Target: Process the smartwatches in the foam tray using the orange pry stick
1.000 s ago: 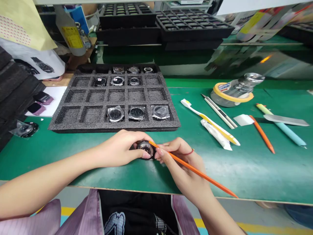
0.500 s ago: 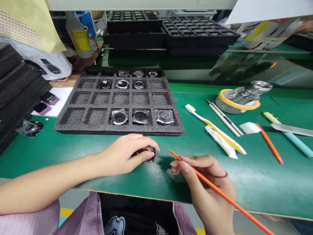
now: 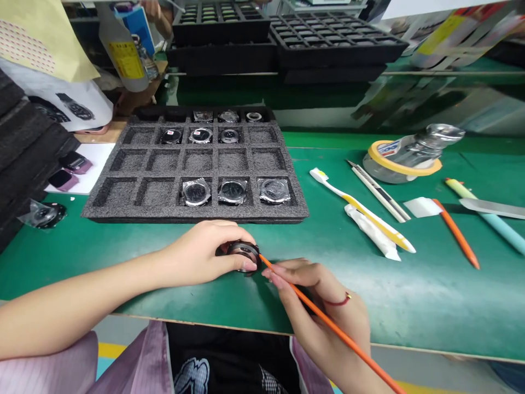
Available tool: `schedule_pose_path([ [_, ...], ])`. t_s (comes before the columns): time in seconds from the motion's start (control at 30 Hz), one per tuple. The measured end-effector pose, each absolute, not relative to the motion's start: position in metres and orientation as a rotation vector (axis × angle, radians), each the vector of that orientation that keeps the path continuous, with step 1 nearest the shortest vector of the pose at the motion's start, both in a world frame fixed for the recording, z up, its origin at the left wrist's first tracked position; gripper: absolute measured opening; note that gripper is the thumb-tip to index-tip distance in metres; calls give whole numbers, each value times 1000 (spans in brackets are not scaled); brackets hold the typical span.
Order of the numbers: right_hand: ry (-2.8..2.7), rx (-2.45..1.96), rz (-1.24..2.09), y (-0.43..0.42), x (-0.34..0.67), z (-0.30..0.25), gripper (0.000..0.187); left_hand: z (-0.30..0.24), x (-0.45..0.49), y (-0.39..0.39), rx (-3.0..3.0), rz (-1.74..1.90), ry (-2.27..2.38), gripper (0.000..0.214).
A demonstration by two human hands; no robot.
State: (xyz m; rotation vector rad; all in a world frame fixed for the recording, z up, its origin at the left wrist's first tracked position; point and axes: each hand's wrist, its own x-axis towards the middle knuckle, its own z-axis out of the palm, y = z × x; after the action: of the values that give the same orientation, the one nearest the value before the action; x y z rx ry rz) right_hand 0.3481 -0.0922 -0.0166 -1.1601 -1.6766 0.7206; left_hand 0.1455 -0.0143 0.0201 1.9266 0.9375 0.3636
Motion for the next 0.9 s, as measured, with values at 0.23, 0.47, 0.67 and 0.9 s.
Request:
schedule_pose_path([
  [0.23, -1579, -1159, 908, -87, 350, -17, 9, 20, 147, -13, 1939, 357, 938, 7],
  [0.47, -1499, -1203, 928, -83, 345, -18, 10, 20, 147, -12, 1985, 330, 935, 9],
  [0.67, -1373, -1181, 880, -80, 340, -11, 9, 23, 146, -20, 1979, 371, 974, 13],
  [0.9, -1515, -1057, 730, -93, 344, -12, 17, 23, 143, -26, 1911, 528, 1003, 18],
])
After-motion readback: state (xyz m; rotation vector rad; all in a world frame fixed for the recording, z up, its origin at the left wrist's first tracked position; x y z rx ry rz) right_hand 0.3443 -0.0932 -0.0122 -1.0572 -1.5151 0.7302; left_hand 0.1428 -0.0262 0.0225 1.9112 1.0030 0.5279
